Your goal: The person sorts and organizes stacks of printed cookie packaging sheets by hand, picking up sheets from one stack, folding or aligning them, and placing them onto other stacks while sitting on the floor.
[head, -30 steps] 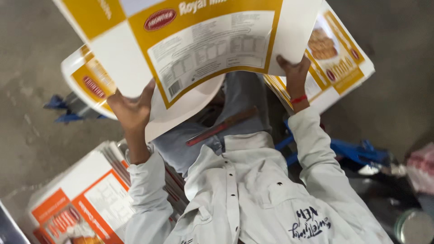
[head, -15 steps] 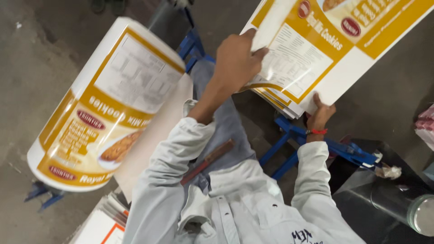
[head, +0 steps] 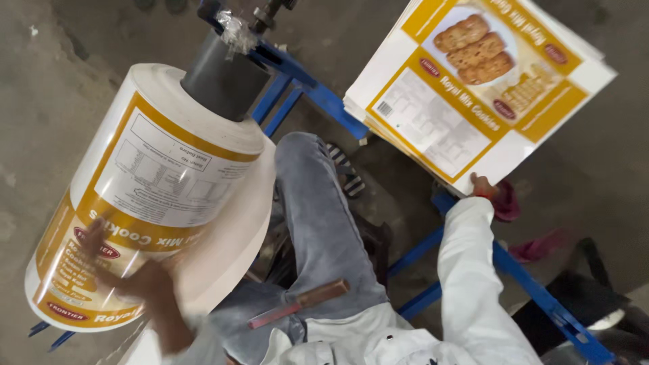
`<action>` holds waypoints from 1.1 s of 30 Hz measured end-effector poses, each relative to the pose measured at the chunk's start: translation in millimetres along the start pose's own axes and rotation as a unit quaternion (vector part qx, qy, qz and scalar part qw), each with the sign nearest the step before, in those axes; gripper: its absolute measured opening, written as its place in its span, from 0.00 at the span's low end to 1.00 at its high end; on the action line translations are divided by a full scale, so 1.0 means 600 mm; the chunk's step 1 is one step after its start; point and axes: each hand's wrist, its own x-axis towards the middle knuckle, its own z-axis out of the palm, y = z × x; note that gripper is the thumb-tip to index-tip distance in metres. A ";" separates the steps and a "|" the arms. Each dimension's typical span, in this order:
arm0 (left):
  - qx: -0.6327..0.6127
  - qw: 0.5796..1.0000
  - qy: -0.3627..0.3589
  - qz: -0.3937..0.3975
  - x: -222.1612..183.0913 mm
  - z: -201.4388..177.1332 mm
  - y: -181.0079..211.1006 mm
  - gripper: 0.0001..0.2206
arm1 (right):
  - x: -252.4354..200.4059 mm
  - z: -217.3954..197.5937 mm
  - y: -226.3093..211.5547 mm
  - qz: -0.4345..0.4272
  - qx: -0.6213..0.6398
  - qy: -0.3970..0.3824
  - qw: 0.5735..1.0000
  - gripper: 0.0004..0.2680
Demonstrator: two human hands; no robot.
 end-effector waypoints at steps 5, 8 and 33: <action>0.235 0.972 0.023 -0.020 -0.142 -0.100 -0.211 0.25 | 0.022 -0.012 0.022 0.017 -0.079 0.001 0.997 0.18; 0.381 0.917 0.115 -0.026 -0.177 -0.050 -0.314 0.29 | 0.014 -0.016 0.010 0.007 -0.168 0.001 0.986 0.19; 0.180 0.981 0.055 0.051 -0.023 -0.044 -0.350 0.16 | -0.569 -0.065 -0.054 -0.593 -0.400 -0.681 0.158 0.19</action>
